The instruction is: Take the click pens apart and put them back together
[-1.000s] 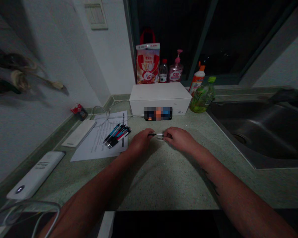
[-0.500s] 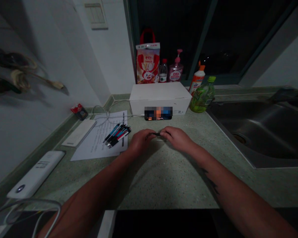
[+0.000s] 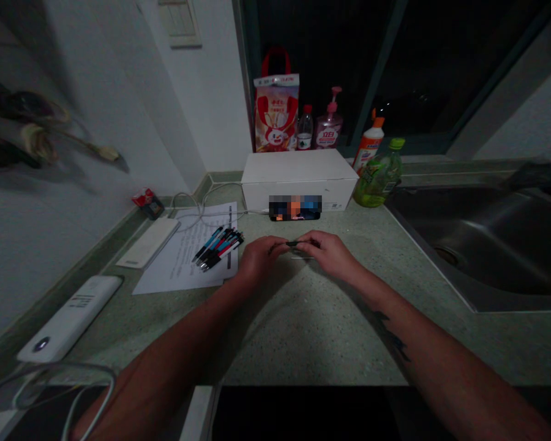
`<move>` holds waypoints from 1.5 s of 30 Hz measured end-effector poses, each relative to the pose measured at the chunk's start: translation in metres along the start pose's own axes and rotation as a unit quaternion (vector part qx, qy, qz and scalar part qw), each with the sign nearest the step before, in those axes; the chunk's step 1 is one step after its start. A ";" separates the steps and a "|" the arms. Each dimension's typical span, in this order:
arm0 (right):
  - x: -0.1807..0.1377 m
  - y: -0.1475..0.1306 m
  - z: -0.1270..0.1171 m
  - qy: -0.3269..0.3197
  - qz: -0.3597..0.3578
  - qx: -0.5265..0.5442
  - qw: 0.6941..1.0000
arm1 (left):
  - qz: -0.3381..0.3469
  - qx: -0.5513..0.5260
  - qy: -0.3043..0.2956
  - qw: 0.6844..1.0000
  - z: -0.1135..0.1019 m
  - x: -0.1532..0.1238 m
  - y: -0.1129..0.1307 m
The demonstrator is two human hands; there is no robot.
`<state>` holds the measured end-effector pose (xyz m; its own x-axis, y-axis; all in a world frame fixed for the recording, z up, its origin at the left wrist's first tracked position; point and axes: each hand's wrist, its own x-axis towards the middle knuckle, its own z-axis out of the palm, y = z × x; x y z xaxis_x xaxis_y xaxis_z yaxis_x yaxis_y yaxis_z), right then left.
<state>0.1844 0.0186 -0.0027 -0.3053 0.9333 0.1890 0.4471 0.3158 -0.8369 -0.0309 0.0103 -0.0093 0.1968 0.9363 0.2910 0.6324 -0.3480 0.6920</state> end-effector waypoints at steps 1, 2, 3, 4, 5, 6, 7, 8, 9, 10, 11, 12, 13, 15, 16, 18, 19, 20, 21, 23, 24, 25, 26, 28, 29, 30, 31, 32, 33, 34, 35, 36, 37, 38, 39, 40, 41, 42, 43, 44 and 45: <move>0.000 0.000 0.001 0.008 -0.005 -0.001 1.000 | -0.001 0.002 0.001 1.000 0.000 0.000 0.000; 0.000 -0.001 0.001 0.017 -0.007 -0.004 1.000 | -0.001 0.005 0.000 1.000 -0.001 0.000 0.001; -0.001 -0.001 0.001 0.023 -0.005 -0.009 1.000 | -0.001 0.007 0.000 1.000 -0.001 0.000 0.002; -0.001 -0.002 0.002 0.024 0.001 -0.018 1.000 | 0.000 0.008 -0.001 1.000 -0.002 0.000 0.002; -0.001 -0.002 0.002 0.019 0.011 -0.024 0.999 | 0.001 0.008 -0.002 1.000 -0.002 0.000 0.003; -0.002 -0.003 0.003 0.007 0.023 -0.027 0.999 | 0.002 0.007 -0.002 1.000 -0.002 0.000 0.003; -0.002 -0.003 0.003 -0.005 0.032 -0.026 0.999 | 0.003 0.007 -0.001 1.000 -0.002 0.000 0.003; -0.002 -0.003 0.003 -0.013 0.035 -0.023 0.999 | 0.003 0.007 -0.001 1.000 -0.001 0.000 0.003; -0.002 -0.003 0.004 -0.014 0.033 -0.017 0.999 | 0.003 0.007 -0.002 1.000 -0.001 0.000 0.002; -0.001 -0.003 0.004 -0.007 0.027 -0.008 1.000 | 0.003 0.008 -0.001 1.000 0.000 0.000 0.001; -0.001 -0.003 0.004 0.005 0.020 0.002 1.000 | 0.003 0.008 0.000 1.000 0.001 0.000 0.000; -0.001 -0.002 0.004 0.011 0.015 0.010 1.000 | 0.003 0.007 0.001 1.000 0.002 0.000 -0.002; -0.001 -0.002 0.004 0.009 0.015 0.014 1.000 | 0.003 0.005 0.000 1.000 0.002 0.000 -0.003; -0.001 -0.001 0.005 -0.013 0.023 0.011 1.000 | 0.006 0.000 0.000 1.000 0.003 0.000 -0.005; -0.001 -0.001 0.005 -0.021 0.025 0.007 0.999 | 0.008 -0.003 -0.001 1.000 0.003 -0.001 -0.005; -0.001 0.000 0.006 -0.012 0.020 0.012 1.000 | 0.013 -0.007 -0.001 1.000 0.003 -0.001 -0.004; -0.001 0.000 0.007 0.001 0.015 0.021 1.000 | 0.015 -0.009 0.000 1.000 0.003 -0.001 -0.004; -0.001 0.000 0.007 0.008 0.013 0.031 0.999 | 0.016 -0.011 0.001 1.000 0.002 -0.001 -0.003; -0.001 0.000 0.007 0.004 0.015 0.040 0.999 | 0.014 -0.012 0.002 1.000 0.002 -0.001 -0.002; -0.001 0.000 0.007 -0.019 0.024 0.044 0.999 | 0.011 -0.015 0.002 1.000 0.001 0.000 -0.001; -0.001 0.000 0.007 -0.025 0.025 0.042 0.998 | 0.009 -0.016 -0.001 1.000 0.001 0.000 0.000; -0.001 0.000 0.007 -0.023 0.023 0.040 0.999 | 0.009 -0.018 -0.004 1.000 0.001 -0.001 0.000; -0.001 0.000 0.006 -0.013 0.019 0.039 0.999 | 0.011 -0.019 -0.007 1.000 0.001 -0.001 0.000; -0.001 -0.001 0.006 0.002 0.013 0.039 0.999 | 0.016 -0.020 -0.009 1.000 0.001 -0.001 0.000; -0.001 -0.001 0.005 -0.004 0.012 0.037 0.999 | 0.017 -0.020 -0.009 1.000 0.002 -0.001 0.000; -0.002 -0.002 0.005 -0.014 0.011 0.031 0.999 | 0.018 -0.021 -0.010 1.000 0.002 -0.002 -0.001; -0.002 -0.003 0.005 -0.021 0.010 0.024 0.999 | 0.017 -0.023 -0.010 1.000 0.003 -0.002 -0.001; -0.002 -0.003 0.004 -0.023 0.008 0.016 1.000 | 0.015 -0.027 -0.012 0.999 0.003 -0.002 -0.001; -0.002 -0.004 0.004 -0.013 0.003 0.007 1.000 | 0.011 -0.032 -0.014 0.999 0.003 -0.002 -0.001; -0.001 -0.004 0.003 0.006 -0.002 -0.005 1.000 | 0.005 -0.037 -0.014 0.999 0.004 -0.001 -0.002; -0.001 -0.004 0.002 0.026 -0.007 -0.016 1.000 | -0.002 -0.042 -0.012 0.999 0.004 -0.001 -0.002; -0.001 -0.003 0.002 0.039 -0.010 -0.025 0.999 | -0.010 -0.044 -0.009 0.999 0.004 0.000 -0.003; -0.001 -0.003 0.001 0.038 -0.009 -0.031 0.999 | -0.017 -0.041 -0.005 0.999 0.003 0.001 -0.004; -0.001 -0.002 0.001 0.024 -0.007 -0.036 0.999 | -0.022 -0.031 -0.001 0.999 0.003 0.002 -0.005; -0.002 -0.001 0.001 -0.001 -0.003 -0.038 0.999 | -0.024 -0.014 0.000 1.000 0.002 0.003 -0.006; -0.002 -0.001 0.001 -0.032 0.000 -0.040 0.999 | -0.022 0.007 -0.003 1.000 0.002 0.004 -0.008; -0.003 -0.001 0.001 -0.063 0.001 -0.046 0.997 | -0.020 0.031 -0.009 0.999 0.001 0.004 -0.009; -0.004 -0.001 0.002 -0.089 0.002 -0.055 0.995 | -0.018 0.055 -0.017 0.998 0.001 0.005 -0.010; -0.005 -0.002 0.003 -0.107 0.001 -0.069 0.992 | -0.016 0.075 -0.028 0.997 0.001 0.005 -0.012; -0.006 -0.003 0.003 -0.119 0.000 -0.086 0.989 | -0.014 0.090 -0.037 0.995 0.001 0.004 -0.013; -0.007 -0.004 0.003 -0.126 -0.003 -0.104 0.987 | -0.012 0.101 -0.046 0.994 0.002 0.004 -0.014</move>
<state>0.1819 0.0100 -0.0022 -0.4959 0.8675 0.0386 0.5997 0.3743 -0.7073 -0.0376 0.0185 -0.0190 0.2427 0.9476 0.2077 0.7736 -0.3183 0.5480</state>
